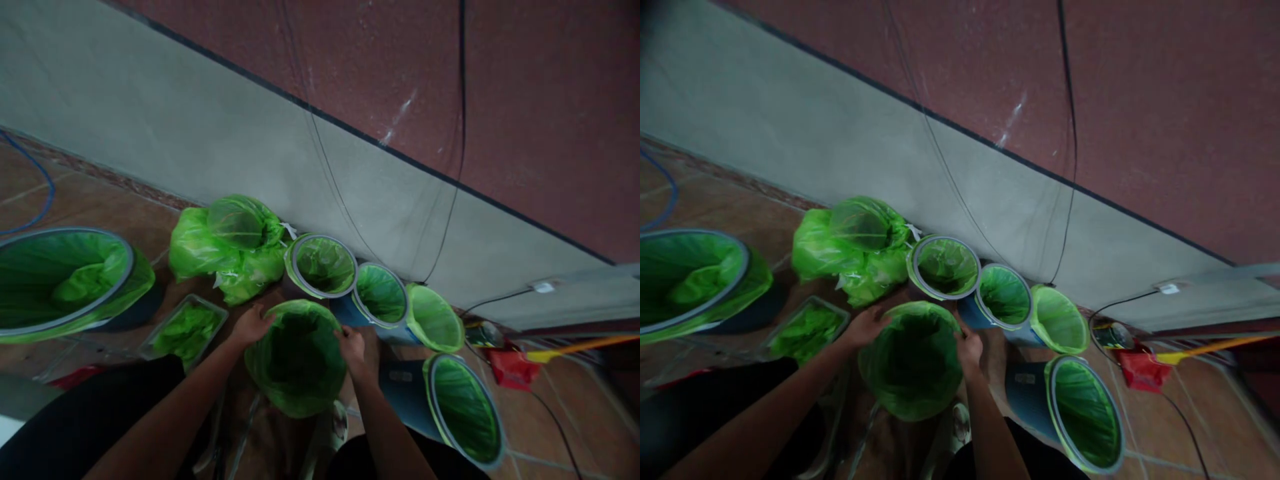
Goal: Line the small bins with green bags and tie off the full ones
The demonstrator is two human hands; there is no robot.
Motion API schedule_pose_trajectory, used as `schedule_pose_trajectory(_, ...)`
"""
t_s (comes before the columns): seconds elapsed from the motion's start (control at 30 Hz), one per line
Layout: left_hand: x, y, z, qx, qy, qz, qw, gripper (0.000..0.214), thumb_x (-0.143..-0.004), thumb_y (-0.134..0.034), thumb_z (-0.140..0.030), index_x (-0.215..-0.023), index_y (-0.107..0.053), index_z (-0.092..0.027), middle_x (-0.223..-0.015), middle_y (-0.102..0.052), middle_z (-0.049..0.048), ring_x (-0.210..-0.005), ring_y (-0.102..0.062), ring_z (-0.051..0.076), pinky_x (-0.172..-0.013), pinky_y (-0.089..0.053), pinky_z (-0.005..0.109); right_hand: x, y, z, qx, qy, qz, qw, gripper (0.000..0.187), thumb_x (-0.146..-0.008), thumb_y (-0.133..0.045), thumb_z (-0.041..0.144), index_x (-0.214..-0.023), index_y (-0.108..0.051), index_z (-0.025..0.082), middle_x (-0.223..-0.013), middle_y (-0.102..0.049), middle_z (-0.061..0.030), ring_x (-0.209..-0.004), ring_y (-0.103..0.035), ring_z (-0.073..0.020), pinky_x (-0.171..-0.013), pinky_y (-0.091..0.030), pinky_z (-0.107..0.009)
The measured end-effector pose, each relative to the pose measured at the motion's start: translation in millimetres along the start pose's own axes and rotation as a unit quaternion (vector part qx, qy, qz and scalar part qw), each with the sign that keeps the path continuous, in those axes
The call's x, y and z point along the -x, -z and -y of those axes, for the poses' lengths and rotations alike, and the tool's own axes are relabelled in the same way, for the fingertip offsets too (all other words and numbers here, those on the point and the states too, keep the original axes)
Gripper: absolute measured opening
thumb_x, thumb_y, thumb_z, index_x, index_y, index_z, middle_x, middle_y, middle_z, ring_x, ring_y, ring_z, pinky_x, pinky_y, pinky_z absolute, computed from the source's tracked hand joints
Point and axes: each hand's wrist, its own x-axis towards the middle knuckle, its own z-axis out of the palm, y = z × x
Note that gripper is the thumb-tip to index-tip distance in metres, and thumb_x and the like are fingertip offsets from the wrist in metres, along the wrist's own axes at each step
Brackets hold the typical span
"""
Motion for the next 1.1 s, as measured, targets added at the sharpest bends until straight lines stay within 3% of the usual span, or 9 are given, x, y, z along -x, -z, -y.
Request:
schedule_pose_trajectory(0.1, 2.9, -4.0, -6.0, 0.002, 0.014, 0.002, 1.000, 0.044, -0.098, -0.035, -0.041, -0.114, -0.064, -0.012, -0.115, -0.072, 0.0157, -0.107, -0.069, 0.023, -0.088, -0.051, 0.030, 19.6, -1.5, -10.6, -0.015, -0.052, -0.016, 0.998, 0.024, -0.084, -0.058, 0.031, -0.092, -0.076, 0.018, -0.084, -0.076, -0.0072, -0.077, -0.072, -0.0226, -0.069, -0.052, -0.028)
schedule_pose_trajectory(0.2, 3.2, -4.7, -12.7, -0.010, 0.038, -0.024, 0.999, 0.046, -0.100, -0.028, -0.039, -0.113, -0.063, -0.013, -0.115, -0.072, 0.0148, -0.107, -0.068, 0.024, -0.089, -0.050, 0.031, 26.8, 1.8, -5.7, -0.002, -0.055, -0.027, 0.998, 0.028, -0.080, -0.063, 0.030, -0.101, -0.074, 0.016, -0.093, -0.076, -0.0107, -0.085, -0.071, -0.0253, -0.075, -0.052, -0.032)
schedule_pose_trajectory(0.33, -1.2, 1.9, -28.4, -0.027, -0.004, -0.122, 0.992, 0.045, -0.101, -0.027, -0.036, -0.121, -0.061, -0.014, -0.123, -0.069, 0.0127, -0.117, -0.062, 0.023, -0.101, -0.045, 0.032, 13.3, 8.7, 22.5, 0.001, 0.047, -0.109, 0.993, 0.029, -0.089, -0.053, 0.027, -0.106, -0.072, 0.015, -0.108, -0.073, -0.0136, -0.101, -0.067, -0.0243, -0.093, -0.048, -0.035)
schedule_pose_trajectory(0.43, -6.2, 3.9, -44.7, -0.028, -0.072, -0.161, 0.984, 0.042, -0.100, -0.031, -0.031, -0.121, -0.064, -0.017, -0.126, -0.068, 0.0087, -0.119, -0.059, 0.020, -0.106, -0.041, 0.030, -5.9, 4.4, 48.6, -0.017, 0.149, -0.090, 0.985, 0.028, -0.092, -0.048, 0.021, -0.101, -0.074, 0.017, -0.106, -0.074, -0.0101, -0.100, -0.066, -0.0209, -0.095, -0.047, -0.033)
schedule_pose_trajectory(0.6, -11.9, -9.9, -56.9, -0.056, -0.149, -0.083, 0.984, 0.035, -0.096, -0.039, -0.024, -0.114, -0.069, -0.022, -0.118, -0.071, 0.0060, -0.113, -0.061, 0.020, -0.104, -0.043, 0.031, -32.2, -17.3, 68.6, 0.029, 0.224, -0.012, 0.974, 0.023, -0.088, -0.057, 0.015, -0.102, -0.074, 0.021, -0.107, -0.075, -0.0061, -0.103, -0.066, -0.0184, -0.097, -0.046, -0.030)
schedule_pose_trajectory(0.73, -12.5, -20.5, -48.0, -0.080, -0.108, -0.016, 0.991, 0.036, -0.095, -0.041, -0.028, -0.121, -0.067, -0.023, -0.114, -0.073, 0.0069, -0.113, -0.063, 0.022, -0.100, -0.046, 0.030, -41.3, -29.0, 60.2, 0.067, 0.211, 0.025, 0.975, 0.025, -0.090, -0.059, 0.019, -0.111, -0.072, 0.023, -0.111, -0.075, -0.0037, -0.103, -0.067, -0.0171, -0.095, -0.047, -0.027)
schedule_pose_trajectory(1.0, -7.2, -21.0, -45.6, -0.168, -0.027, -0.006, 0.985, 0.034, -0.093, -0.041, -0.025, -0.117, -0.064, -0.017, -0.109, -0.074, 0.0139, -0.105, -0.069, 0.027, -0.088, -0.052, 0.034, -46.2, -30.5, 53.7, 0.139, 0.188, 0.035, 0.972, 0.018, -0.092, -0.059, 0.025, -0.106, -0.071, 0.022, -0.102, -0.076, -0.0054, -0.092, -0.070, -0.0172, -0.082, -0.047, -0.024)
schedule_pose_trajectory(1.1, -4.2, -16.4, -45.6, -0.169, -0.005, 0.003, 0.986, 0.038, -0.088, -0.052, -0.028, -0.123, -0.059, -0.017, -0.116, -0.072, 0.0142, -0.109, -0.068, 0.027, -0.088, -0.052, 0.034, -46.6, -22.6, 50.3, 0.137, 0.148, 0.030, 0.979, 0.017, -0.091, -0.058, 0.026, -0.100, -0.071, 0.021, -0.097, -0.076, -0.0061, -0.085, -0.069, -0.0171, -0.076, -0.046, -0.024)
